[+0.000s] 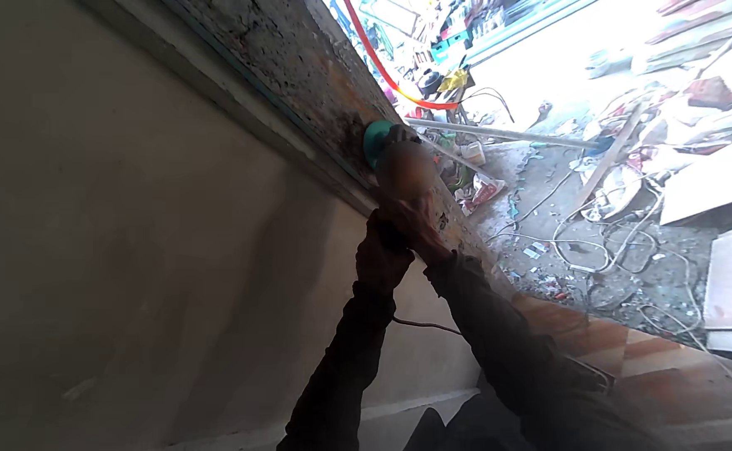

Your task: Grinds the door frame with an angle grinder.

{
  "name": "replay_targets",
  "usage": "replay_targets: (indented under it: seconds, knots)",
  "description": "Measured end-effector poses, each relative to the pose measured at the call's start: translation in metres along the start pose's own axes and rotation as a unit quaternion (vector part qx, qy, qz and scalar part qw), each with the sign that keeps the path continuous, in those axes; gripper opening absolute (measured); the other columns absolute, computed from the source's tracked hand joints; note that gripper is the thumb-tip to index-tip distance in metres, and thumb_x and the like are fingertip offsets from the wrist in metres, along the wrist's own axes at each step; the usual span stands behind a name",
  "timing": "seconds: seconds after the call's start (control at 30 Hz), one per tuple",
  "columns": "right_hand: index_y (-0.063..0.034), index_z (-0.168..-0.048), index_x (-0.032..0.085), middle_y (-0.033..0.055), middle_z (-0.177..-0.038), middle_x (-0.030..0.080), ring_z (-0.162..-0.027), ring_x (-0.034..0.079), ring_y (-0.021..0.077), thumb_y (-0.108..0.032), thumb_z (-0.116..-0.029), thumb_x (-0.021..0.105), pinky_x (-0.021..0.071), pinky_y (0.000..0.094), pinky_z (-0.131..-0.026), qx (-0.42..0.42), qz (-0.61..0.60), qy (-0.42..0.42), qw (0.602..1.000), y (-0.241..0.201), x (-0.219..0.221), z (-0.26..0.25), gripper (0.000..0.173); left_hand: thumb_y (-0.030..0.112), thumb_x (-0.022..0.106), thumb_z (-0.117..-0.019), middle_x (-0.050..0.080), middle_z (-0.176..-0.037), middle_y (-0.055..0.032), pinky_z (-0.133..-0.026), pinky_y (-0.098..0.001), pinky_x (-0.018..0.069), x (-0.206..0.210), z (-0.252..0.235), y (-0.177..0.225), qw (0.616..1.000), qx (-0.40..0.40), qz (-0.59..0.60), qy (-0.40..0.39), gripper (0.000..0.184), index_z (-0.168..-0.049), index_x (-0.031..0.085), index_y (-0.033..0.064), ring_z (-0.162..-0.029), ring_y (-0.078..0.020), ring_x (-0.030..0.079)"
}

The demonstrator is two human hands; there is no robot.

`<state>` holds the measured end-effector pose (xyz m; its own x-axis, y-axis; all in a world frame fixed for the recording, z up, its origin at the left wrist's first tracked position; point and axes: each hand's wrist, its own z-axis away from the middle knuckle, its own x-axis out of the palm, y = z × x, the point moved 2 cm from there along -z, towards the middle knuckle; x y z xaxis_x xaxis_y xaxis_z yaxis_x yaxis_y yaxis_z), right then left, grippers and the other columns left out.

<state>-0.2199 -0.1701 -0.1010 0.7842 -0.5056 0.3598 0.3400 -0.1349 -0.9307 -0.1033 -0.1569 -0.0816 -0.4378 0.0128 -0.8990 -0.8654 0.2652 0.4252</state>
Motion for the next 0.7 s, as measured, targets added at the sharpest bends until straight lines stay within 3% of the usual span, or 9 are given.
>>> replay_targets:
  seconds: [0.1,0.17,0.2,0.27,0.33,0.5,0.6,0.7]
  knots:
    - [-0.0141,-0.134,0.053,0.0128,-0.098,0.067,-0.078,0.066,0.0271,-0.056,-0.0790,0.080,0.0547,0.0484,-0.061,0.039,-0.051,-0.030,0.997,0.033,-0.015,0.017,0.075,0.025,0.088,-0.0713,0.072,-0.112,-0.0195,-0.087,-0.0575,0.0571,0.010,0.005,0.000,0.996,-0.028,-0.060,-0.062,0.111,-0.163,0.026,0.0166,-0.100,-0.0356,0.071]
    - [-0.0143,-0.133,0.055,0.0112,-0.094,0.069,-0.075,0.067,0.0239,-0.059,-0.0804,0.080,0.0562,0.0444,-0.061,0.060,-0.088,-0.037,0.994,0.054,-0.025,0.016,0.073,0.026,0.090,-0.0714,0.069,-0.120,-0.0206,-0.093,-0.0525,0.0569,0.018,0.009,-0.003,0.992,-0.036,-0.034,-0.119,0.117,-0.164,0.020,0.0155,-0.105,-0.0326,0.070]
    - [-0.0133,-0.131,0.056,0.0104,-0.092,0.070,-0.074,0.068,0.0225,-0.058,-0.0806,0.080,0.0574,0.0429,-0.061,0.066,-0.102,-0.030,0.992,0.064,-0.030,0.017,0.071,0.022,0.092,-0.0704,0.069,-0.118,-0.0195,-0.089,-0.0469,0.0591,0.025,0.013,-0.009,0.988,-0.040,0.013,-0.146,0.116,-0.163,0.022,0.0139,-0.099,-0.0282,0.071]
    - [-0.0117,-0.130,0.057,0.0093,-0.094,0.071,-0.077,0.070,0.0210,-0.056,-0.0808,0.081,0.0594,0.0427,-0.066,0.086,-0.103,-0.004,0.991,0.081,-0.044,0.021,0.071,0.007,0.090,-0.0673,0.069,-0.102,-0.0166,-0.068,-0.0384,0.0613,0.048,0.019,-0.019,0.970,-0.057,0.131,-0.195,0.104,-0.155,0.034,0.0106,-0.074,-0.0212,0.070]
    - [-0.0114,-0.135,0.053,0.0100,-0.097,0.071,-0.080,0.070,0.0221,-0.060,-0.0826,0.078,0.0595,0.0448,-0.070,0.113,-0.070,0.022,0.991,0.095,-0.063,0.028,0.075,0.002,0.085,-0.0689,0.068,-0.095,-0.0150,-0.060,-0.0372,0.0592,0.075,0.028,-0.022,0.956,-0.083,0.160,-0.229,0.091,-0.149,0.042,0.0083,-0.065,-0.0201,0.066]
    - [-0.0120,-0.140,0.050,0.0169,-0.103,0.068,-0.086,0.067,0.0322,-0.077,-0.0861,0.060,0.0548,0.0562,-0.072,0.189,0.049,0.100,0.976,0.159,-0.113,0.049,0.085,0.011,0.086,-0.0723,0.071,-0.107,-0.0191,-0.082,-0.0494,0.0597,0.147,0.049,-0.027,0.945,-0.112,0.054,-0.301,0.088,-0.149,0.045,0.0074,-0.089,-0.0299,0.071]
    - [-0.0090,-0.134,0.054,0.0167,-0.100,0.068,-0.084,0.067,0.0304,-0.079,-0.0861,0.057,0.0555,0.0543,-0.071,0.237,0.044,0.142,0.960,0.189,-0.138,0.054,0.085,0.017,0.087,-0.0706,0.070,-0.116,-0.0209,-0.090,-0.0550,0.0567,0.180,0.059,-0.029,0.937,-0.094,-0.004,-0.335,0.095,-0.153,0.041,0.0097,-0.103,-0.0350,0.069]
    - [-0.0090,-0.136,0.053,0.0182,-0.104,0.068,-0.086,0.068,0.0313,-0.087,-0.0823,0.052,0.0554,0.0552,-0.072,0.297,0.048,0.157,0.941,0.210,-0.158,0.061,0.095,0.019,0.086,-0.0696,0.070,-0.116,-0.0209,-0.089,-0.0576,0.0566,0.201,0.070,-0.028,0.928,-0.099,-0.040,-0.358,0.101,-0.157,0.036,0.0119,-0.105,-0.0365,0.070]
